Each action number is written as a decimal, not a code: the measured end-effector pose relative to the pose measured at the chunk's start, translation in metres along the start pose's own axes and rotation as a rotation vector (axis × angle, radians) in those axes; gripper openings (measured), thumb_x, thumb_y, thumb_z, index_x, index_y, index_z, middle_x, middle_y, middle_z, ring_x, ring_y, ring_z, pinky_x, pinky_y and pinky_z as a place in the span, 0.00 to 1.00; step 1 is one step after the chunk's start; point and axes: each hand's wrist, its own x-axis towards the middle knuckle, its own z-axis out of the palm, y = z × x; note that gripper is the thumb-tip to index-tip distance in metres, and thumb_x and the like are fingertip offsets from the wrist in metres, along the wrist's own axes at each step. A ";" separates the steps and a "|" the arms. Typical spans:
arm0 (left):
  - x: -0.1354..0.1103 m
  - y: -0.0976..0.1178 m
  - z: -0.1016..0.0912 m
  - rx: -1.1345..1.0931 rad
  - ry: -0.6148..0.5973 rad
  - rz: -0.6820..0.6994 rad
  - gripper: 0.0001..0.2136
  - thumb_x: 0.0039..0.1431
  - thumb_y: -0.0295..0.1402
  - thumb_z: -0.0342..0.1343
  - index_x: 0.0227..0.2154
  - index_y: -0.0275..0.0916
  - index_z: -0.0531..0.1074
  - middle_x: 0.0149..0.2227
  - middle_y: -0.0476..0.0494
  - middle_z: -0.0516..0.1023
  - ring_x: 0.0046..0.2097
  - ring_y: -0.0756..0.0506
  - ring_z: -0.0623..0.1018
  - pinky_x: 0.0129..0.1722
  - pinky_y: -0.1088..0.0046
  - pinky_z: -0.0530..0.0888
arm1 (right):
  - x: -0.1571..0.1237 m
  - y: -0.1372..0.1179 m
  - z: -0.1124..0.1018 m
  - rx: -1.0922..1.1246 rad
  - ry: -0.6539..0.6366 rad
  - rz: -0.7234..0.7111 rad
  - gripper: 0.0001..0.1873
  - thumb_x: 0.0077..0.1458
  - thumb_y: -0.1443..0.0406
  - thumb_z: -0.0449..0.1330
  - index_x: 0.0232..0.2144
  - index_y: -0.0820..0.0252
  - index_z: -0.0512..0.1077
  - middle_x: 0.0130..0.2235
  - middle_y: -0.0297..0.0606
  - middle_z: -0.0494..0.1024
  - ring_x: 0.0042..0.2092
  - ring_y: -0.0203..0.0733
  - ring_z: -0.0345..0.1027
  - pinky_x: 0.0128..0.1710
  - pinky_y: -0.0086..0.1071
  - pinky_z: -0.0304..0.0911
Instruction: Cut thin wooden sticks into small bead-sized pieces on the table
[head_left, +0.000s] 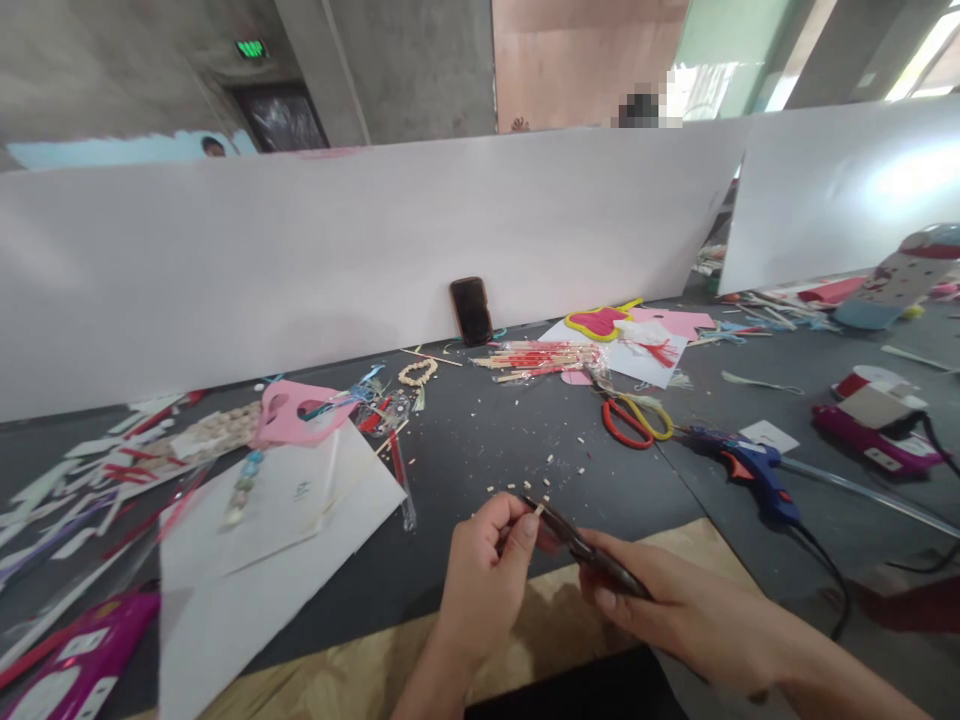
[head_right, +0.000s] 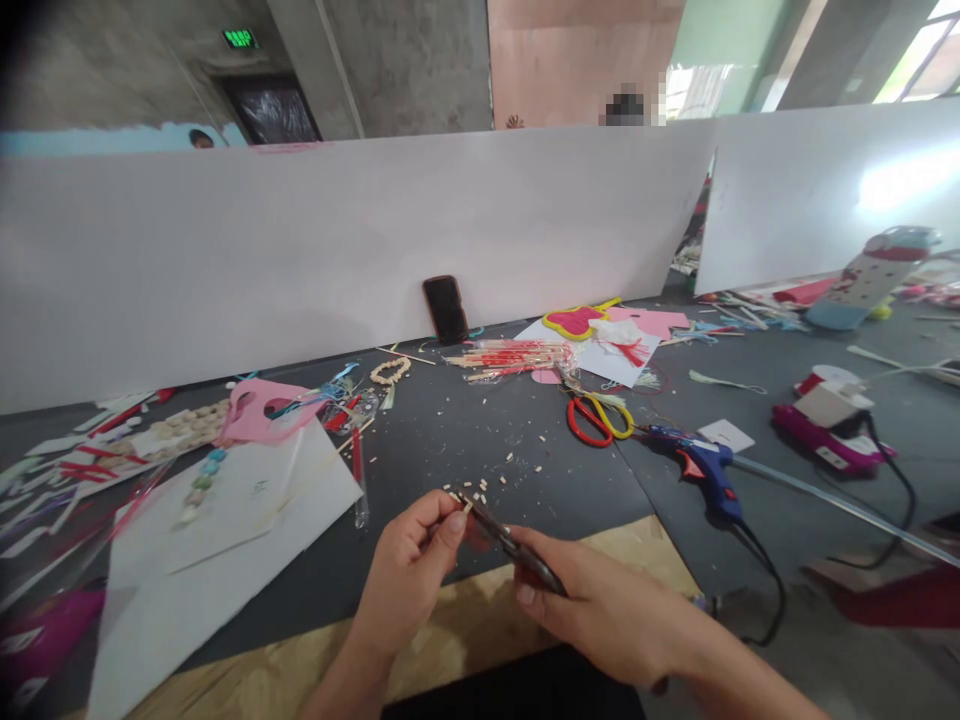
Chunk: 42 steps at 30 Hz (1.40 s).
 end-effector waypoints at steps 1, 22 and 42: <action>0.000 0.001 0.000 -0.001 -0.003 -0.003 0.13 0.61 0.38 0.48 0.28 0.36 0.71 0.21 0.50 0.72 0.21 0.53 0.62 0.21 0.79 0.57 | 0.000 0.002 0.001 -0.011 0.010 -0.015 0.29 0.59 0.62 0.49 0.62 0.55 0.54 0.50 0.39 0.74 0.50 0.42 0.69 0.48 0.35 0.64; 0.023 0.003 -0.011 0.688 0.032 0.084 0.08 0.60 0.33 0.51 0.35 0.45 0.75 0.38 0.49 0.81 0.40 0.46 0.78 0.37 0.75 0.67 | 0.023 0.029 0.025 -1.191 0.446 0.098 0.35 0.51 0.77 0.52 0.60 0.52 0.57 0.41 0.42 0.74 0.38 0.47 0.68 0.31 0.39 0.62; 0.045 -0.015 -0.009 0.818 -0.013 -0.044 0.08 0.60 0.29 0.51 0.36 0.42 0.74 0.38 0.45 0.81 0.42 0.43 0.78 0.37 0.74 0.66 | 0.017 0.061 0.011 -1.023 0.446 0.165 0.32 0.53 0.75 0.49 0.60 0.56 0.58 0.44 0.46 0.74 0.41 0.49 0.69 0.31 0.36 0.62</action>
